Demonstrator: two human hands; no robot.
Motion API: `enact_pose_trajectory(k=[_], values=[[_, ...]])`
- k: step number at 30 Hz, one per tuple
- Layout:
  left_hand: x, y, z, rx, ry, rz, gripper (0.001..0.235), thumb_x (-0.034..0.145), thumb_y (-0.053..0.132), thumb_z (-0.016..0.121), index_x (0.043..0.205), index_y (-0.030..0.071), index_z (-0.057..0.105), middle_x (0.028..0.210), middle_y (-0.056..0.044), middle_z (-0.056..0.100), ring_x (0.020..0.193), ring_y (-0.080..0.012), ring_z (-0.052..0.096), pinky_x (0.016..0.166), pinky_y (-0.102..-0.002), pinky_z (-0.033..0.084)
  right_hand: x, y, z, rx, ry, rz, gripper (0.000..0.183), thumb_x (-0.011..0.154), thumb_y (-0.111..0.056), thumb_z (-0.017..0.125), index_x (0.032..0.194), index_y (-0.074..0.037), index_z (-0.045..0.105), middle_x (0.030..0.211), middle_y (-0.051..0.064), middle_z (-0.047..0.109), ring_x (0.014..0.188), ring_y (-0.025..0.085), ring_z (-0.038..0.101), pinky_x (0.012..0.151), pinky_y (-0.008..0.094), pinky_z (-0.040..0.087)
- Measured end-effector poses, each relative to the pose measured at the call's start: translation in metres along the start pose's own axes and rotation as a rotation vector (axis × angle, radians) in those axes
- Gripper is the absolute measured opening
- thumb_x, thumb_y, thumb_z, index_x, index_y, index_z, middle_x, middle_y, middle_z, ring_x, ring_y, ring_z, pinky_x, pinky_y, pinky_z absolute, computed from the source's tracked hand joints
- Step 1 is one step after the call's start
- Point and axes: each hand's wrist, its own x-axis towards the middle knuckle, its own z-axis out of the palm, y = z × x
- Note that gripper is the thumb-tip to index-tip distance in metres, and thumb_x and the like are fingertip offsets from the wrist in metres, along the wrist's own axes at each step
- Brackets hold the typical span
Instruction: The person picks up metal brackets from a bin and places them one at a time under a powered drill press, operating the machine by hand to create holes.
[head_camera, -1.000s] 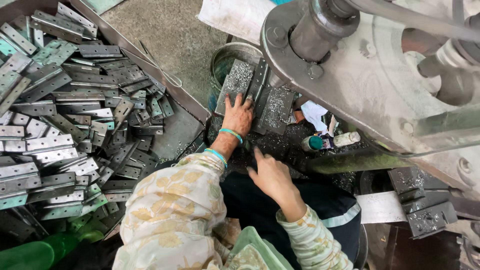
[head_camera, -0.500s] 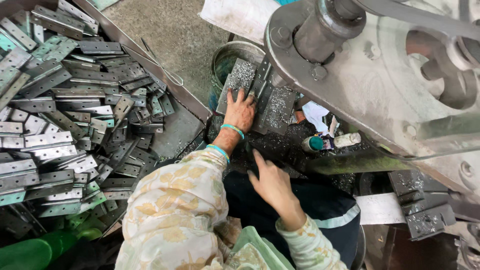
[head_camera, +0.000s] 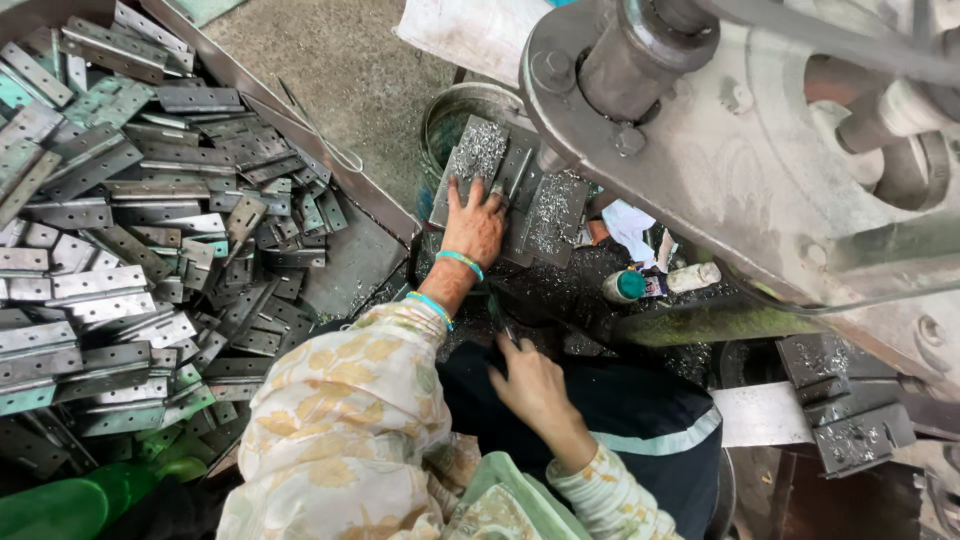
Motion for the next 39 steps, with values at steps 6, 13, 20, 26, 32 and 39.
enact_pose_trajectory(k=[6, 13, 20, 26, 32, 39], values=[[0.02, 0.0, 0.01, -0.05, -0.071, -0.064, 0.042, 0.1, 0.03, 0.048, 0.134, 0.014, 0.066, 0.152, -0.001, 0.05, 0.148, -0.036, 0.027, 0.115, -0.076, 0.014, 0.021, -0.013, -0.058, -0.05, -0.004, -0.037, 0.051, 0.091, -0.034, 0.07, 0.136, -0.014, 0.058, 0.106, 0.021, 0.07, 0.092, 0.044, 0.071, 0.077, 0.053, 0.058], [0.03, -0.002, 0.01, -0.079, -0.047, -0.056, 0.044, 0.099, 0.032, 0.049, 0.136, 0.015, 0.065, 0.151, -0.002, 0.05, 0.149, -0.037, 0.025, 0.114, -0.076, 0.014, -0.011, -0.001, 0.026, -0.03, 0.12, -0.023, 0.051, 0.081, -0.03, 0.075, 0.128, -0.015, 0.062, 0.11, 0.02, 0.065, 0.094, 0.04, 0.07, 0.072, 0.052, 0.059], [0.026, -0.01, 0.008, -0.085, 0.023, -0.048, 0.043, 0.096, 0.028, 0.051, 0.136, 0.015, 0.065, 0.149, -0.003, 0.053, 0.147, -0.0349, 0.029, 0.115, -0.075, 0.015, 0.0, 0.006, 0.015, 0.035, -0.015, 0.012, 0.041, 0.085, -0.032, 0.072, 0.121, -0.013, 0.067, 0.11, 0.022, 0.066, 0.09, 0.043, 0.07, 0.077, 0.052, 0.059], [0.012, -0.004, -0.002, -0.032, -0.004, 0.011, 0.039, 0.097, 0.028, 0.053, 0.131, 0.014, 0.067, 0.142, -0.004, 0.058, 0.14, -0.0332, 0.037, 0.116, -0.073, 0.019, 0.016, -0.009, -0.045, 0.026, 0.047, 0.002, 0.038, 0.09, -0.038, 0.067, 0.119, -0.014, 0.069, 0.1, 0.02, 0.072, 0.088, 0.044, 0.071, 0.076, 0.054, 0.058], [-0.037, 0.003, -0.055, 0.054, -0.195, 0.084, 0.038, 0.088, 0.025, 0.061, 0.124, 0.014, 0.07, 0.13, -0.005, 0.062, 0.135, -0.0328, 0.042, 0.117, -0.068, 0.023, 0.016, -0.014, -0.059, 0.035, 0.05, -0.001, 0.041, 0.09, -0.039, 0.067, 0.119, -0.01, 0.067, 0.098, 0.021, 0.073, 0.088, 0.044, 0.071, 0.075, 0.053, 0.058], [-0.066, 0.001, -0.055, 0.076, 0.063, 0.117, 0.032, 0.084, 0.024, 0.062, 0.113, 0.015, 0.074, 0.127, -0.005, 0.065, 0.132, -0.0323, 0.047, 0.115, -0.065, 0.027, 0.017, -0.013, -0.057, 0.055, 0.056, 0.014, 0.044, 0.089, -0.04, 0.069, 0.119, -0.008, 0.065, 0.098, 0.022, 0.073, 0.09, 0.043, 0.072, 0.076, 0.053, 0.058]])
